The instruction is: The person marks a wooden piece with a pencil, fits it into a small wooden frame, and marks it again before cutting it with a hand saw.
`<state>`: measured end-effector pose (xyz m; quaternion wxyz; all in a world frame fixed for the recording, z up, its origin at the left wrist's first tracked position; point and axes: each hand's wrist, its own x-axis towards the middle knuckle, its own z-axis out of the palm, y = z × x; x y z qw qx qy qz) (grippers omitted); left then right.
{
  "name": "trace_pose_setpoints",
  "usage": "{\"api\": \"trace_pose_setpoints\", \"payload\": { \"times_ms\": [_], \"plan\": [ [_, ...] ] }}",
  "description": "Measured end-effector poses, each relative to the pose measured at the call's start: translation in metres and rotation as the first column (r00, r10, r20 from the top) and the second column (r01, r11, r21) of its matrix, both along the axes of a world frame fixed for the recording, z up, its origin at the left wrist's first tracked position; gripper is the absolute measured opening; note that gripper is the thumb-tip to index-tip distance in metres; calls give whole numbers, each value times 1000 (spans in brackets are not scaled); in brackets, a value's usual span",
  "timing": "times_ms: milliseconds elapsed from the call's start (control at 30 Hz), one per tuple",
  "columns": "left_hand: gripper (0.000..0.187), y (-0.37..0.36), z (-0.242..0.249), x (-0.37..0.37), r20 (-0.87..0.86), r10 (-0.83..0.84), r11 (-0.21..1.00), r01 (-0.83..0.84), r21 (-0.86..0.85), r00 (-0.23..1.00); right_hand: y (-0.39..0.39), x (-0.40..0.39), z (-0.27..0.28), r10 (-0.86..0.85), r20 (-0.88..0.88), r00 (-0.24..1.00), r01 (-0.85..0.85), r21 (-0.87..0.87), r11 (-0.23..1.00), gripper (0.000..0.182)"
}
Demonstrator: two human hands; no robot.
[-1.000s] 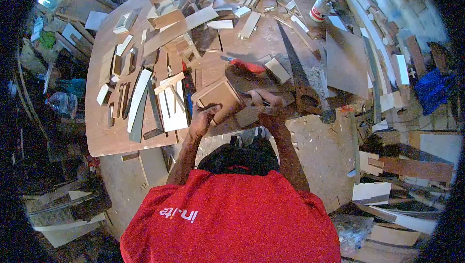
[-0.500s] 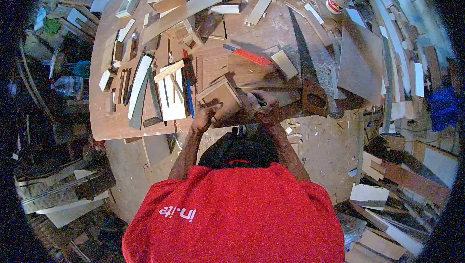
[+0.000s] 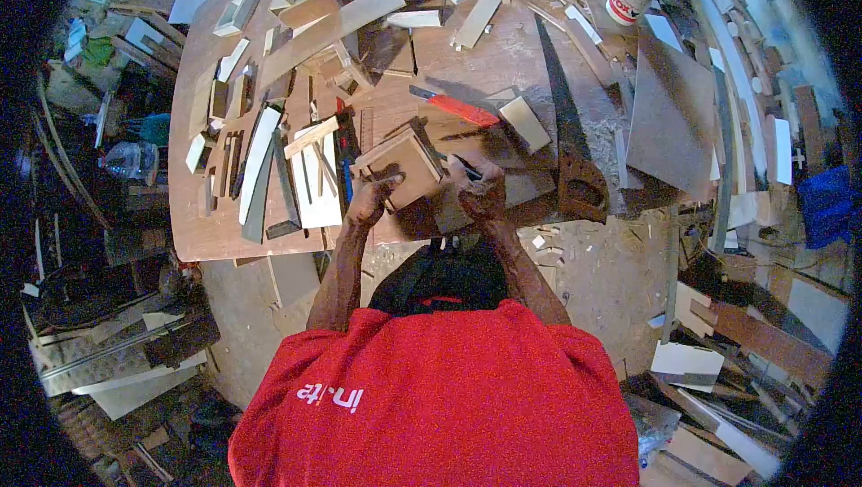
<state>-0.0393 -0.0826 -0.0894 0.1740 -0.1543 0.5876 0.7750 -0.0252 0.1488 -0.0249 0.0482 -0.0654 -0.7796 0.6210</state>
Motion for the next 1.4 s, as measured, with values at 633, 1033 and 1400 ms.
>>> {"api": "trace_pose_setpoints", "payload": {
  "times_ms": [633,1033,1400],
  "plan": [
    [43,1,-3,-2,83,69,997,-71,20,994,6,-7,-15,147,-93,985,-130,170,977,20],
    [43,1,-3,-3,20,24,1000,-24,-1,1000,18,15,-11,33,-32,999,-32,57,998,26],
    [46,4,10,-4,64,52,998,-49,-37,997,2,-7,-12,94,-110,990,-88,57,994,25]
  ]
}}
